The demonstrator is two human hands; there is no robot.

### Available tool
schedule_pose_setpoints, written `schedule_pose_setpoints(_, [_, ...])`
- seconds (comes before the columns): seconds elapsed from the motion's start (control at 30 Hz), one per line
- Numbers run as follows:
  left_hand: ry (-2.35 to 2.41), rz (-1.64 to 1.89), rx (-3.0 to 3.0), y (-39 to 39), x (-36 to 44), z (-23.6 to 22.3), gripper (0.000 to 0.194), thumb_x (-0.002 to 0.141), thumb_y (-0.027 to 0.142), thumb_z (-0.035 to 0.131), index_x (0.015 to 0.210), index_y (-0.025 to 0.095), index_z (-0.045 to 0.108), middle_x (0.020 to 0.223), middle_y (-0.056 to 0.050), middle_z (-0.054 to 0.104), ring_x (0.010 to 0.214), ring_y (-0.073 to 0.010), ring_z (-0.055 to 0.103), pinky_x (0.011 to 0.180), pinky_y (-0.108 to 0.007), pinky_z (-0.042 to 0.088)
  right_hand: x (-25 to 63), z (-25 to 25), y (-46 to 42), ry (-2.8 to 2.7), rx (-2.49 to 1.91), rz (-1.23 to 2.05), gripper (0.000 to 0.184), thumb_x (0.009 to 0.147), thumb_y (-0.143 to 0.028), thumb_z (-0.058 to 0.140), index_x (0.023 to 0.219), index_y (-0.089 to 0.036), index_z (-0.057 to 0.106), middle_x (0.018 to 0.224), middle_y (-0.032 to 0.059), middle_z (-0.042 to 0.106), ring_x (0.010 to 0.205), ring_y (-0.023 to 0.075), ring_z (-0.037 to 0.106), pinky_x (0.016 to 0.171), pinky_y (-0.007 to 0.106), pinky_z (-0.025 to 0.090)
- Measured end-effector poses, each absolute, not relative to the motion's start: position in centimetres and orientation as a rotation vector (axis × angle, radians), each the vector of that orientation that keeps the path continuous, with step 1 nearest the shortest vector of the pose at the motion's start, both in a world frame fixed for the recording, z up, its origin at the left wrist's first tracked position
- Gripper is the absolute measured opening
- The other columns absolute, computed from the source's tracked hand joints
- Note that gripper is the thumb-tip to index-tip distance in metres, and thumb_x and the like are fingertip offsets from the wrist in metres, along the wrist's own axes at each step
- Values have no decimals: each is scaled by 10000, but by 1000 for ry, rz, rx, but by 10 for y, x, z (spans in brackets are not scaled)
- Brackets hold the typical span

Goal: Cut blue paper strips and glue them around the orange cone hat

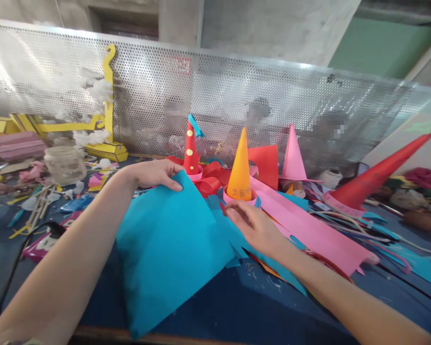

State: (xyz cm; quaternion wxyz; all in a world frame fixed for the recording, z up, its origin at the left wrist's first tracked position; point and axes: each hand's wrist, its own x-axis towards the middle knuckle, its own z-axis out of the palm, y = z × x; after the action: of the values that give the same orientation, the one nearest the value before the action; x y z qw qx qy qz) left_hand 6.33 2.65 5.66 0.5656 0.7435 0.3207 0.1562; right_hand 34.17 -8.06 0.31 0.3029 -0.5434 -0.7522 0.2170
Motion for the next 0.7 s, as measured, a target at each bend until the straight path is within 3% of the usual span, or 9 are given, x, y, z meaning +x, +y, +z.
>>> schedule_pose_setpoints(0.07, [747,429,1718,23,72,56,178,712,250,762,860,185,688,863,-18,735,810,-188,670,788,-334,505,339,2,-89,-1968,-1396,671,377,902,-468,506,1146,-185,552,969,81,658,866,217,627,701,316,491])
schedule_pose_setpoints(0.13, [734,483,1679,20,78,54,216,693,267,776,862,181,673,877,-23,725,818,-189,664,767,-333,510,342,1,-92,-1949,-1379,729,397,876,-467,549,1161,-190,547,991,86,650,907,234,625,693,320,496])
schedule_pose_setpoints(0.2, [757,505,1687,18,83,52,255,668,280,789,858,174,657,871,-25,709,788,-176,651,726,-315,509,350,2,-91,-1958,-1366,778,325,857,-426,575,1082,-192,581,981,75,641,922,236,614,703,323,489])
schedule_pose_setpoints(0.33, [905,370,1957,6,88,48,316,673,321,765,922,170,640,770,1,655,676,-146,590,611,-256,445,368,5,-79,-2048,-1347,930,206,744,-354,673,817,-176,600,771,7,601,768,196,586,653,295,454])
schedule_pose_setpoints(0.57, [1119,307,2543,-26,103,43,497,725,339,688,1191,188,603,1040,-50,652,939,-234,573,753,-280,401,373,10,-66,-2124,-1302,1154,238,680,-351,678,783,-163,576,767,0,587,780,181,580,676,292,456])
schedule_pose_setpoints(0.7, [1116,467,2392,-27,96,48,510,769,339,637,1249,181,567,775,2,599,683,-164,554,625,-265,397,376,30,-68,-2190,-1257,1264,303,746,-418,587,914,-166,583,845,20,631,804,182,619,689,303,488])
